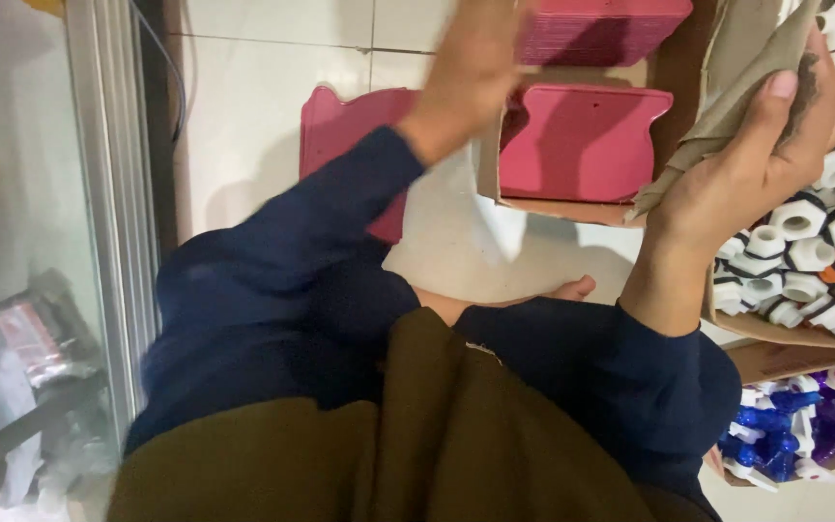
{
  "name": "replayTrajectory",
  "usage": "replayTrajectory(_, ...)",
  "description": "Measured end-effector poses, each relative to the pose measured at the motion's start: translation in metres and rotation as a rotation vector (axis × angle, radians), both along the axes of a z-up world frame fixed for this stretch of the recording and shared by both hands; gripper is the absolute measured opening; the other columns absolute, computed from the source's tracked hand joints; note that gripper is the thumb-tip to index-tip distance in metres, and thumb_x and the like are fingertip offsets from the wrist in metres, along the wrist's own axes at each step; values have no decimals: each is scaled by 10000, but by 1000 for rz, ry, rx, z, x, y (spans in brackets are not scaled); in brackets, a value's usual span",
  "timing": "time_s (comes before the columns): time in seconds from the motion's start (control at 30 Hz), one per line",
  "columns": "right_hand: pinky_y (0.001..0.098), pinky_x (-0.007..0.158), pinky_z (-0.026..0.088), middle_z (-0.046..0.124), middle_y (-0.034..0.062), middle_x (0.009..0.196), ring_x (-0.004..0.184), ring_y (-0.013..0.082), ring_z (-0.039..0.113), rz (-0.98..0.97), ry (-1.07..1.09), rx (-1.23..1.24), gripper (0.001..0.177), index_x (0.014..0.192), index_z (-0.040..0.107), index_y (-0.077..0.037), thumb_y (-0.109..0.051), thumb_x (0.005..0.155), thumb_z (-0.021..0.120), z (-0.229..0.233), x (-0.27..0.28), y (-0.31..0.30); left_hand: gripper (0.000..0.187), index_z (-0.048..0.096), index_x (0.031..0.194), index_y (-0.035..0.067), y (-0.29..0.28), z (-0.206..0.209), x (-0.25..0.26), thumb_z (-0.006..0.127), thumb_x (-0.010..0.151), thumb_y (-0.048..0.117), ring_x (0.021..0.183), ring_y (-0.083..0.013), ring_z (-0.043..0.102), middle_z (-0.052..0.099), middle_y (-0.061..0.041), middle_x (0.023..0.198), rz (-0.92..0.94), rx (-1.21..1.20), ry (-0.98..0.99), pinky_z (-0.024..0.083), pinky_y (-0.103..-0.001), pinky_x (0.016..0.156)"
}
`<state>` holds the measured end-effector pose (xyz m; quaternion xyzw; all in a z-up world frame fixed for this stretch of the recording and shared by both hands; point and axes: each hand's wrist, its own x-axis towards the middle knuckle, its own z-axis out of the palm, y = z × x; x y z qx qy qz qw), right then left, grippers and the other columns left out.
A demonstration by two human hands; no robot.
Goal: The person sits on the floor and wipes the surface of pink plastic parts using a cloth. They handle the parts one at a time, wiping each side before placing them into a cardboard box.
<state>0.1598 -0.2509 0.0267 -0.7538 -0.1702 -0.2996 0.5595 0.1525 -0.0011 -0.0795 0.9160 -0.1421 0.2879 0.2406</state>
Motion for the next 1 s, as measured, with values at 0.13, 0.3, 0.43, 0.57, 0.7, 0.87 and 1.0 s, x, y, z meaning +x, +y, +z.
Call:
replayTrajectory(0.13, 460, 1048, 512, 520, 131, 1241, 1206, 295, 592, 97, 12, 59, 272, 1344, 612, -24, -214, 1163, 542, 1, -5, 4, 594, 516, 1361, -26, 88, -39, -108, 658, 858, 258, 1318, -428, 496, 493, -277, 1397, 482, 103, 445, 422, -499, 1106)
replayTrajectory(0.3, 432, 1005, 473, 487, 132, 1174, 1127, 289, 586, 160, -14, 31, 251, 1378, 608, -55, -182, 1178, 526, 8, -18, 18, 979, 407, 1501, 102, 119, 14, -170, 713, 806, 719, 1270, -382, 552, 563, -154, 1381, 688, 38, 1357, 506, -544, 940)
replayTrajectory(0.43, 425, 1010, 460, 476, 112, 1150, 1137, 259, 539, 188, 13, -7, 307, 1339, 638, -75, -308, 1159, 553, 15, -28, 22, 611, 674, 1186, 79, 140, -23, -176, 831, 781, 507, 1033, -364, 684, 713, -141, 1133, 676, -49, 1455, 539, -432, 839)
replayTrajectory(0.57, 434, 978, 468, 477, 134, 1123, 1094, 293, 576, 161, -4, -22, 313, 1343, 643, -66, -305, 1159, 558, 13, -25, 7, 511, 709, 1077, 86, 145, -43, -172, 885, 784, 466, 943, -323, 708, 730, -113, 1041, 811, -17, 1450, 568, -394, 785)
replayTrajectory(0.7, 433, 997, 481, 557, 173, 1170, 1127, 294, 574, 132, -58, 23, 263, 1296, 667, -7, -192, 1122, 598, 6, -12, -5, 406, 740, 1056, 76, 150, -31, -171, 759, 793, 385, 973, -369, 701, 735, -139, 1084, 777, 35, 1271, 572, -441, 756)
replayTrajectory(0.87, 436, 1074, 415, 591, 204, 1267, 1253, 266, 464, 125, 135, 95, 368, 1292, 651, 40, -259, 1087, 585, -8, -6, -9, 394, 364, 758, 167, 122, 58, -174, 639, 1037, 216, 689, -178, 392, 417, 10, 703, 668, -495, 575, 342, -386, 655)
replayTrajectory(1.0, 393, 911, 484, 660, 206, 1155, 1054, 288, 621, 333, 190, 7, 382, 1295, 603, 43, -268, 1139, 443, 26, -40, 27, 274, 445, 814, 187, 82, 83, -166, 673, 966, 173, 678, -71, 361, 405, 69, 718, 483, -872, 360, 308, -284, 620)
